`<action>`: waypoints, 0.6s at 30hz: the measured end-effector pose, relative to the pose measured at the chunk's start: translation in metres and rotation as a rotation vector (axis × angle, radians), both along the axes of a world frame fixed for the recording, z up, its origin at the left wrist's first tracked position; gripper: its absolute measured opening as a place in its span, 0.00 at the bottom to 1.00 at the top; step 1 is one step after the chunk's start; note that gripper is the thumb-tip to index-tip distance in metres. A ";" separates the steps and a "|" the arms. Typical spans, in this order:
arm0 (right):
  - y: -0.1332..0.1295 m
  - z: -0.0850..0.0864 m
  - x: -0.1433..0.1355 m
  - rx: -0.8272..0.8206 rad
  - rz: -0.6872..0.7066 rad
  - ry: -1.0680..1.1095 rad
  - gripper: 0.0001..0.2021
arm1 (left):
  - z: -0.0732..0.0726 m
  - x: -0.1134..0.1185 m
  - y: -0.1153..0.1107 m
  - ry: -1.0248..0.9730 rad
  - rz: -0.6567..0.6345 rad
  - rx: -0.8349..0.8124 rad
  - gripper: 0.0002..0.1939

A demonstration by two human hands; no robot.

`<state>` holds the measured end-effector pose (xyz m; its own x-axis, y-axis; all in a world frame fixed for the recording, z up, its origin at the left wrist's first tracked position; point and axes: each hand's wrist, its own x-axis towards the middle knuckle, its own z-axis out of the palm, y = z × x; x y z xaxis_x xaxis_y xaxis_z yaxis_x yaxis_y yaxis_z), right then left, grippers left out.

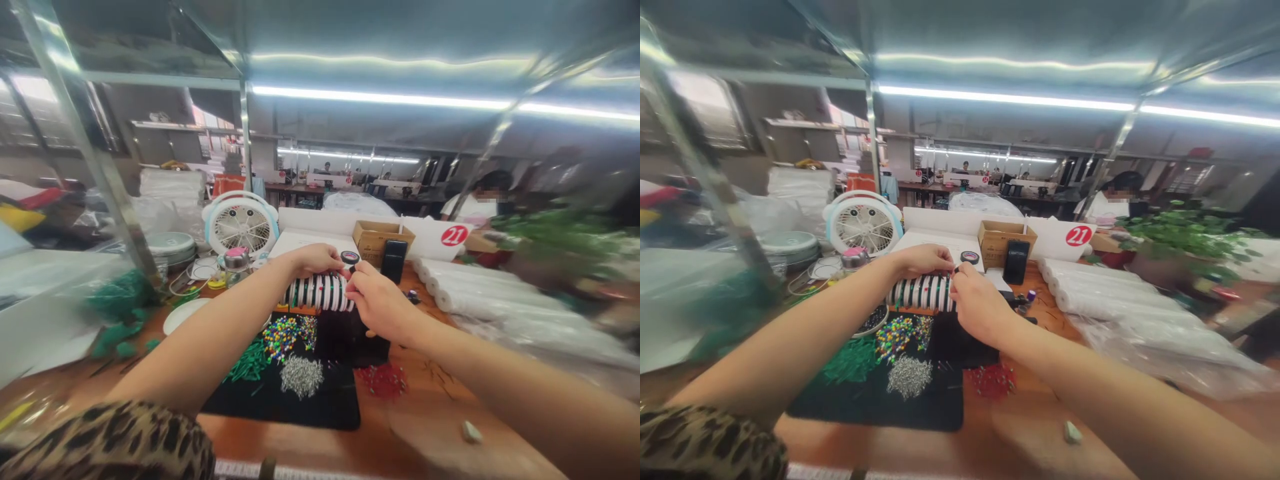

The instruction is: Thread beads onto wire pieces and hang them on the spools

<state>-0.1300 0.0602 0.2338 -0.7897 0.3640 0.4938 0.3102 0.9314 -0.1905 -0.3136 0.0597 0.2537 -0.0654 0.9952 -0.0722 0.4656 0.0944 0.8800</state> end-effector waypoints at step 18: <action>0.025 -0.009 0.001 -0.499 0.014 0.393 0.07 | 0.009 0.009 -0.026 0.158 -0.069 0.198 0.10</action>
<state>-0.1294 0.0852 0.2251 -0.5901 0.6162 0.5216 0.1172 0.7047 -0.6998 -0.3051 0.0336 0.2631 0.0083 0.9915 0.1299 0.5982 -0.1091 0.7939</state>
